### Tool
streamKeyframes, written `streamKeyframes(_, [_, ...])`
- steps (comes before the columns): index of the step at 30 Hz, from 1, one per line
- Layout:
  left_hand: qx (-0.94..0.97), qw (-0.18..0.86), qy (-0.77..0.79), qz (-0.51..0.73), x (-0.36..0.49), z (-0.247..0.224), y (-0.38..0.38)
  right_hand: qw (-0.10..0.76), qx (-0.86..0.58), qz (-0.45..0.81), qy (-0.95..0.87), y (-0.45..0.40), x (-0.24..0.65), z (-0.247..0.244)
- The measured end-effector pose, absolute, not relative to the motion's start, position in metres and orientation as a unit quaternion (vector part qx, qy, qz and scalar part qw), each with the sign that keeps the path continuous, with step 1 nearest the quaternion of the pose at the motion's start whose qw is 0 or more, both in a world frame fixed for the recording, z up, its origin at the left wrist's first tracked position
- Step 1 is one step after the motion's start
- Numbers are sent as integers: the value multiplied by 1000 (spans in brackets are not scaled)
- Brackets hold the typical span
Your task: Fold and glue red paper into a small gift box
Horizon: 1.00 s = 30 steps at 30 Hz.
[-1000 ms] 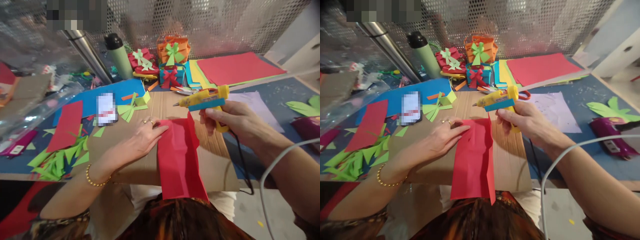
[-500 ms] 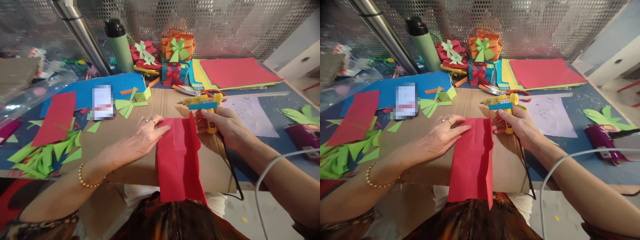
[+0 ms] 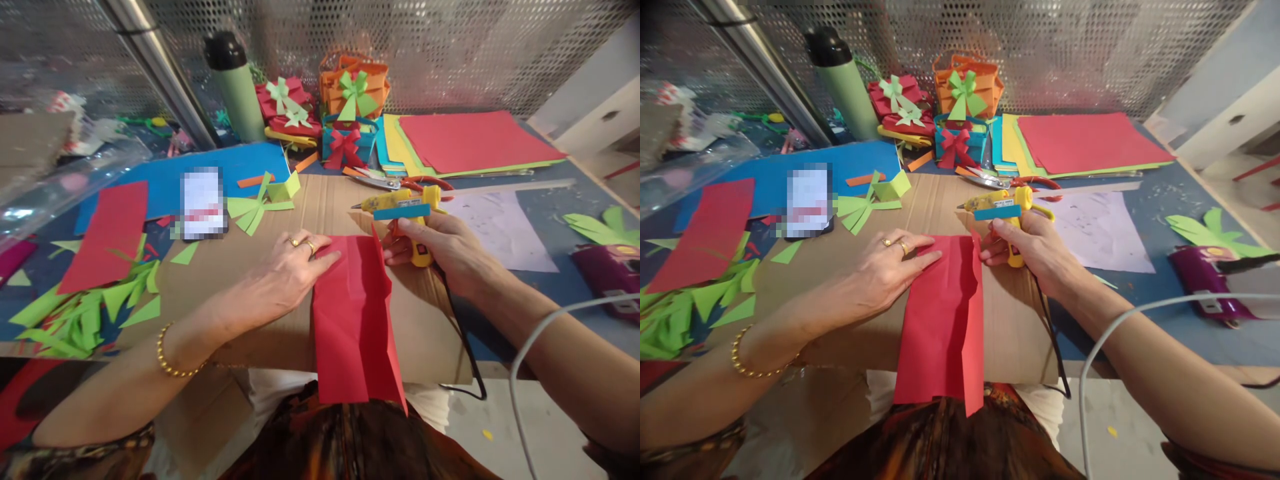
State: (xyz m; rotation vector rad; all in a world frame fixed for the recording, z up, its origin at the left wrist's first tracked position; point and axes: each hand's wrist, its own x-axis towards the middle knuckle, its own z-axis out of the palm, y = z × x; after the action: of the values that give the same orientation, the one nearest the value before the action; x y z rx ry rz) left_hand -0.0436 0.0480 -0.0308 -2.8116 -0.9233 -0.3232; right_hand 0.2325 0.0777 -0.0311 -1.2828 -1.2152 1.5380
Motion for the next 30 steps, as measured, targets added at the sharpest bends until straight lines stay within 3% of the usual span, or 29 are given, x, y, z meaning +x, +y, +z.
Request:
streamKeyframes(17, [-941, 97, -307, -107, -43, -36, 49, 385, -512, 598, -482, 77, 234, -33])
streamKeyframes(30, [-933, 43, -334, -125, -43, -37, 49, 381, -518, 592, -485, 77, 230, -31])
